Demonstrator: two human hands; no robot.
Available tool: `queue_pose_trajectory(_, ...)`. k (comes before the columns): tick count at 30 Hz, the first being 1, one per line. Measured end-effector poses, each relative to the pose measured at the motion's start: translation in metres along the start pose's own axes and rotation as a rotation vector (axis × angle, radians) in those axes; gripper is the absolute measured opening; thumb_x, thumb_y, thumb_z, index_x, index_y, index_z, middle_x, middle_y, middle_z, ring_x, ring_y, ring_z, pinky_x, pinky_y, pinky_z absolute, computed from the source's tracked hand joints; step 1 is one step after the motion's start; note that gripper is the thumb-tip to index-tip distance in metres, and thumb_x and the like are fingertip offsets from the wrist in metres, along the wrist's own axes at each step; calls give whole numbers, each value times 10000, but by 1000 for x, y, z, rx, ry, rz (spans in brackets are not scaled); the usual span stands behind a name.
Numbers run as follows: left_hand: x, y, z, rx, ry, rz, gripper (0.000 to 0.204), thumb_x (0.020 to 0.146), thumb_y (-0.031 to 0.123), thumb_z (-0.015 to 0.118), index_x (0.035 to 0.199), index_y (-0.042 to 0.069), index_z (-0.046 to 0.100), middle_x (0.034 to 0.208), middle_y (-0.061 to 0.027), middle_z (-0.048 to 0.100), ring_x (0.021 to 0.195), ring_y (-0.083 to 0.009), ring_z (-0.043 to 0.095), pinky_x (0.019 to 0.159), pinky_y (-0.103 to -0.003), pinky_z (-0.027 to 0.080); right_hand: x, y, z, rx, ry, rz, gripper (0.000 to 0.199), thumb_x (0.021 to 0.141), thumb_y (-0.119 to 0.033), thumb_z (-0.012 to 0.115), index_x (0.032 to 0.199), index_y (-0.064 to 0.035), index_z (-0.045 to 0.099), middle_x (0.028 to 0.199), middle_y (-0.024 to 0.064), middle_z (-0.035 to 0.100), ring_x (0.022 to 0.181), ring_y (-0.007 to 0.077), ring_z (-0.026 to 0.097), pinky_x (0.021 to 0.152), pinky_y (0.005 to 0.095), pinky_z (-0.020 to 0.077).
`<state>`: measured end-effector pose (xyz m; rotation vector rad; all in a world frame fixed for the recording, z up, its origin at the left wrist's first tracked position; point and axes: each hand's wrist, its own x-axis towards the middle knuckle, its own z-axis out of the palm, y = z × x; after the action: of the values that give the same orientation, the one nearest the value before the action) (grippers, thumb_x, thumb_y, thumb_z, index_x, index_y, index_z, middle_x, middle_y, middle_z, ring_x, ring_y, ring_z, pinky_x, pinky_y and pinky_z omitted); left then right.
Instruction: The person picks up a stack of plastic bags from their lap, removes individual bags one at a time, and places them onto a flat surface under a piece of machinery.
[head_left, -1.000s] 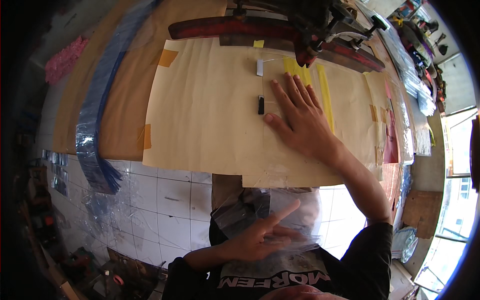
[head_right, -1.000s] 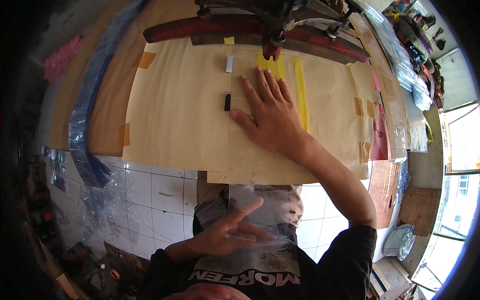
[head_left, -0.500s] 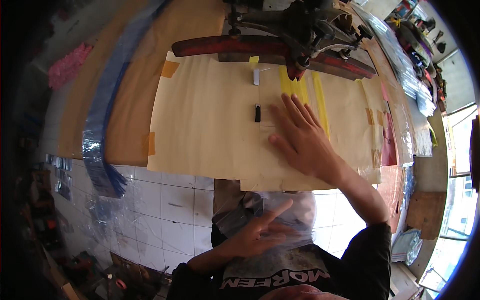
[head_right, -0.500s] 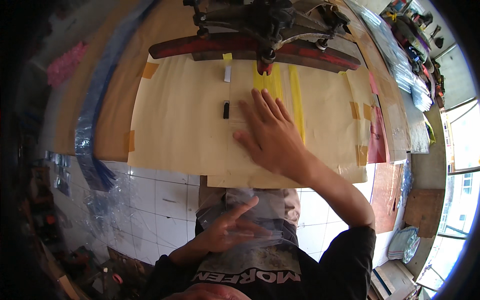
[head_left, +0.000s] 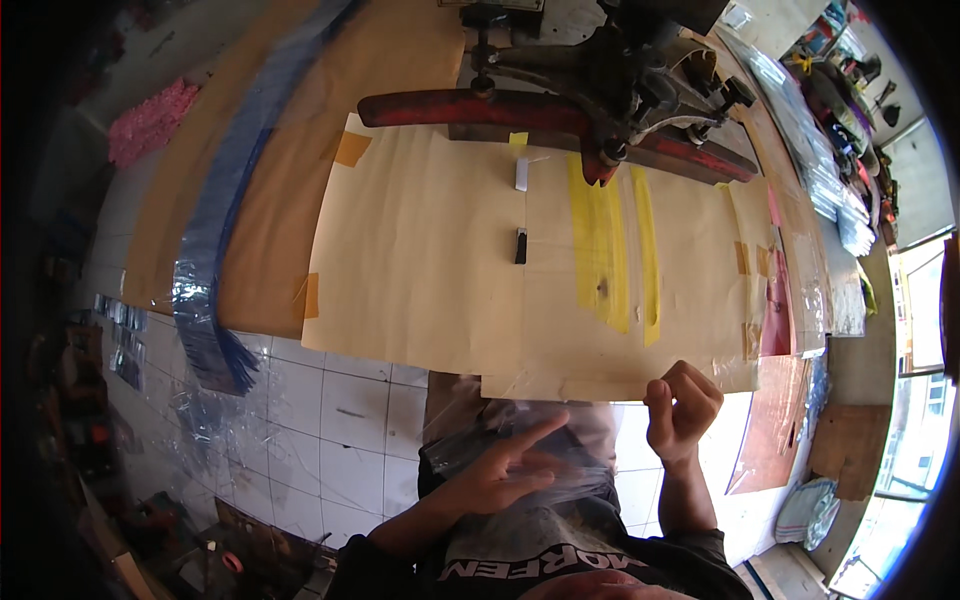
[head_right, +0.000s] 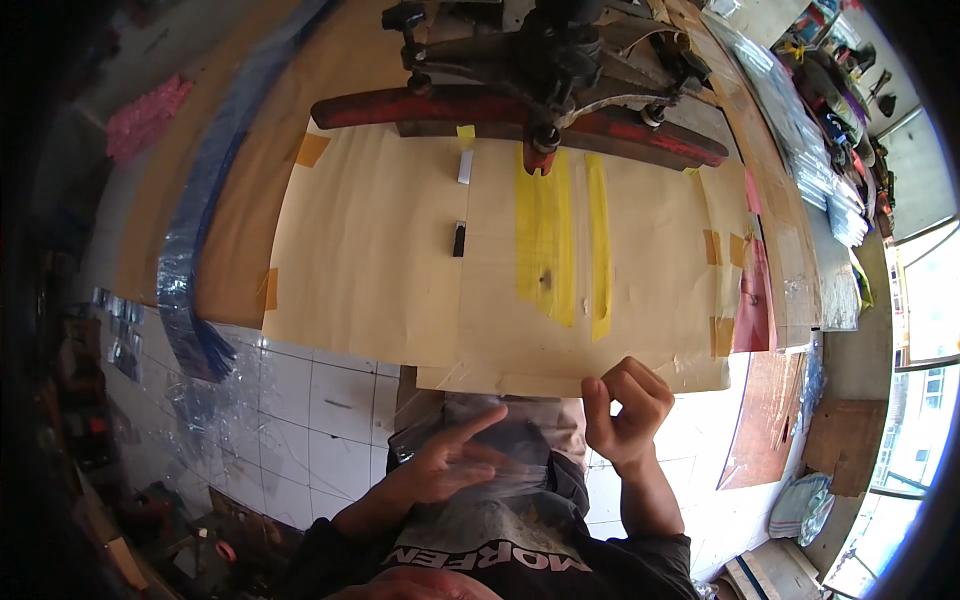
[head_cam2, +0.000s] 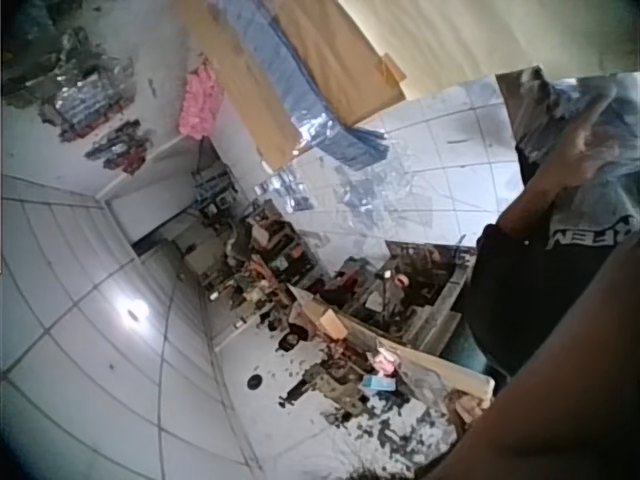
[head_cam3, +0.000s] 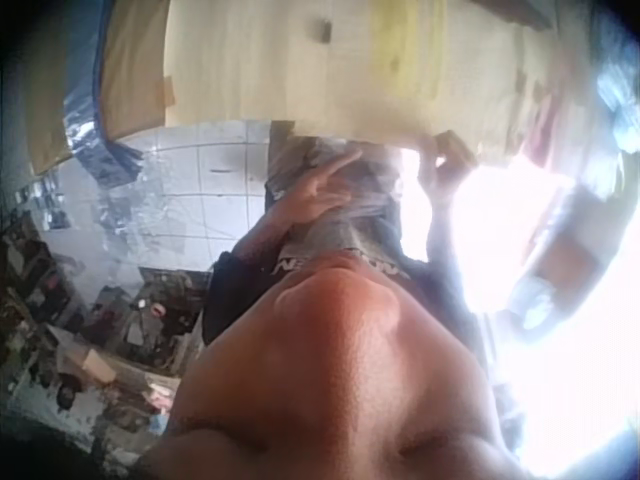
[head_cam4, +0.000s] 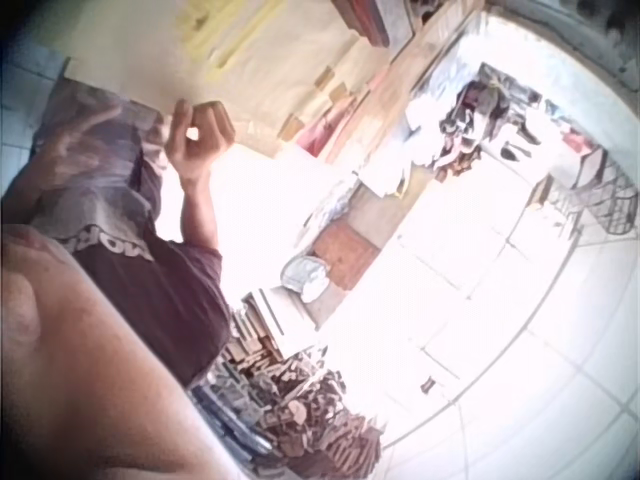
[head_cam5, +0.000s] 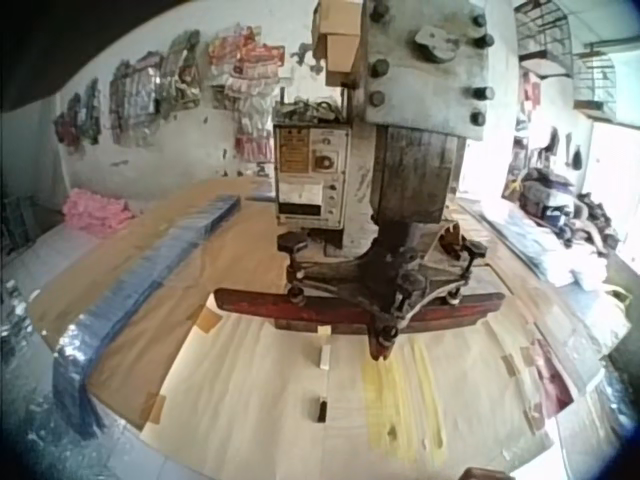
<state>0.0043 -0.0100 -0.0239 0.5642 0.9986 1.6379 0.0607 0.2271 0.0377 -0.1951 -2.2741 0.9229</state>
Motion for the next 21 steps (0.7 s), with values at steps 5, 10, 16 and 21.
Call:
queue_pose_trajectory(5, 1, 3, 0, -18, 18, -71, 709, 925, 6, 544, 1524, 51, 167, 1536, -147, 310, 1184, -220, 585, 1023, -366, 429, -2, -1, 1, 16, 10, -33, 302, 781, -21, 637, 546, -17, 447, 505, 63, 426, 423, 181, 394, 429, 297, 298)
queue_pose_trajectory(10, 1, 7, 3, -21, 37, -53, 710, 922, 3, 548, 1522, 49, 171, 1541, -144, 299, 1177, -214, 587, 1025, -364, 429, 2, -3, 2, 12, -24, -74, 302, 764, -20, 652, 540, -27, 448, 500, 56, 420, 412, 190, 385, 422, 300, 295)
queue_pose_trajectory(16, -1, 2, 2, -26, 41, -40, 721, 917, 0, 560, 1523, 53, 173, 1557, -142, 261, 1151, -205, 596, 1025, -359, 431, 13, -12, 10, 45, -54, -169, 262, 725, -20, 678, 546, -36, 486, 517, 57, 459, 417, 205, 435, 422, 309, 335)
queue_pose_trajectory(21, -2, 9, 3, -30, 48, -54, 729, 912, 2, 570, 1525, 68, 181, 1474, -157, 406, 1141, -207, 603, 1020, -352, 431, 32, -14, 9, -67, -141, -340, 210, 692, -24, 717, 571, -51, 549, 538, 51, 495, 437, 207, 473, 417, 331, 364)
